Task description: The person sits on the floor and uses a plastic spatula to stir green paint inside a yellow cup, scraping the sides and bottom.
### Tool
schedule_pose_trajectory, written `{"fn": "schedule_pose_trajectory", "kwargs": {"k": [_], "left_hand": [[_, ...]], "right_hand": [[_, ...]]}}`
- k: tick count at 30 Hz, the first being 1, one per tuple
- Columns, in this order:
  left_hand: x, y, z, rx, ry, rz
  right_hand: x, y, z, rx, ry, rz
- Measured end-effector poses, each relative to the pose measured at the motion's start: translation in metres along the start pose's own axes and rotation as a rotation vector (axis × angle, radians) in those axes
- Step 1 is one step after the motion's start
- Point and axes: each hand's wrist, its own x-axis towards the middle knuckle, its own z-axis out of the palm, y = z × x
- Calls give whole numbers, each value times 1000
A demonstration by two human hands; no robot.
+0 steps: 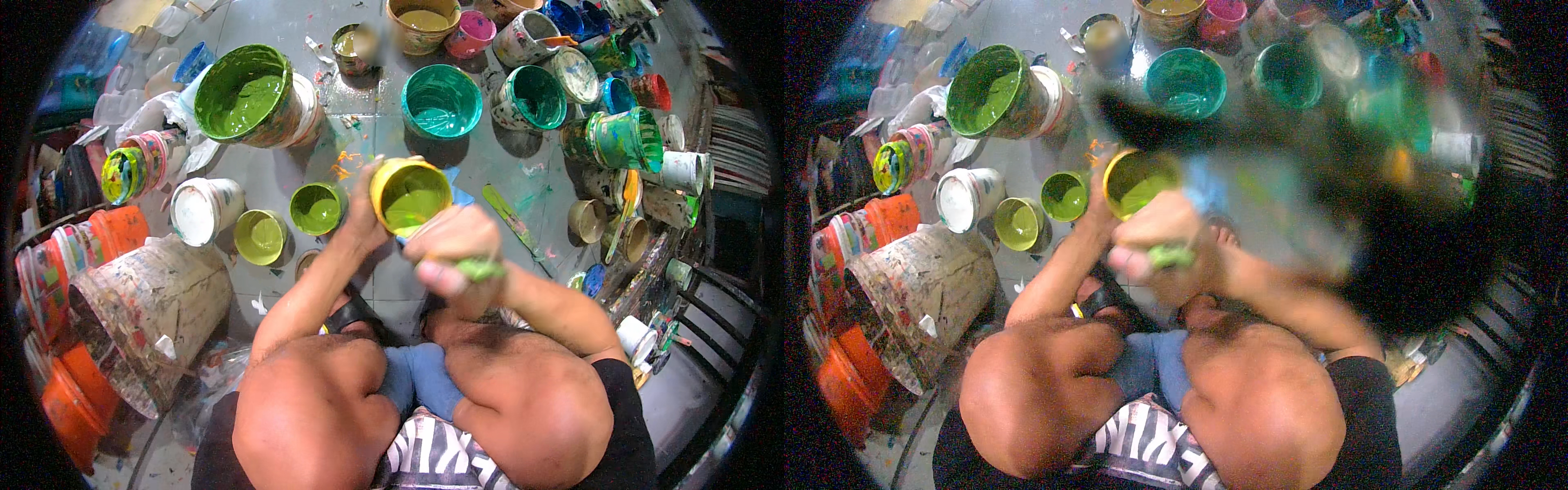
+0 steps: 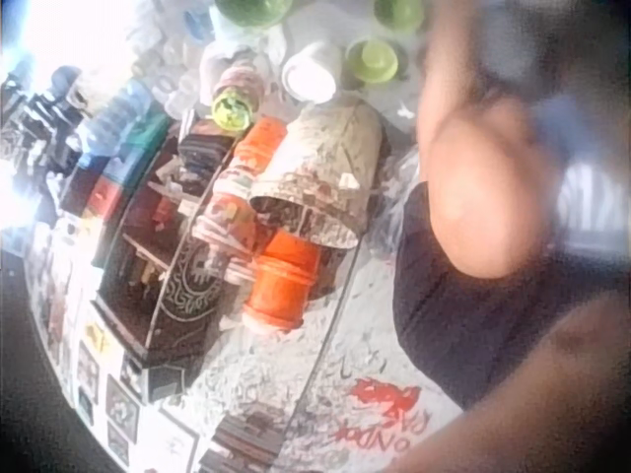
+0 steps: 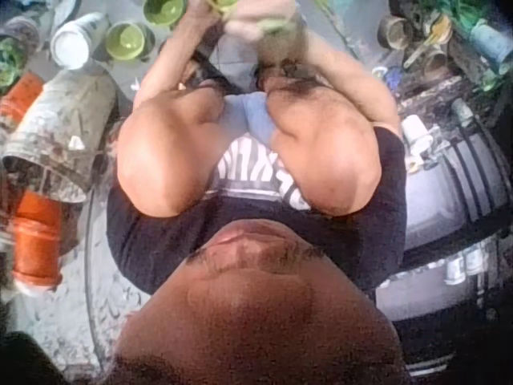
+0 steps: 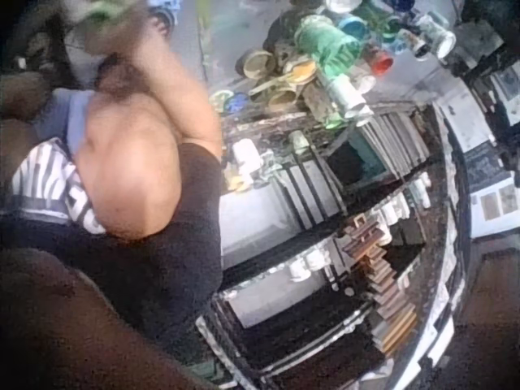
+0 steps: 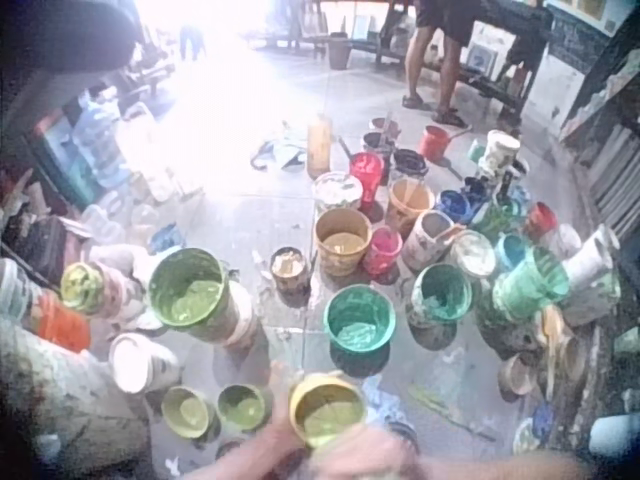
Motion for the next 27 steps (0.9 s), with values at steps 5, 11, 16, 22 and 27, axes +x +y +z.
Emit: {"fn": "schedule_pose_trajectory", "kwargs": {"k": [5, 11, 16, 22, 27], "left_hand": [[-2, -19, 17, 14, 148, -58], [-5, -12, -2, 8, 73, -142], [0, -25, 2, -63, 139, -119], [-15, -39, -22, -183, 108, -145], [2, -35, -27, -79, 100, -51]], "right_hand": [[-2, -3, -15, 30, 217, 226], [3, 6, -33, 247, 369, 251], [-15, 8, -5, 23, 362, 492], [4, 3, -9, 241, 750, 500], [-7, 8, 20, 42, 522, 531]]}}
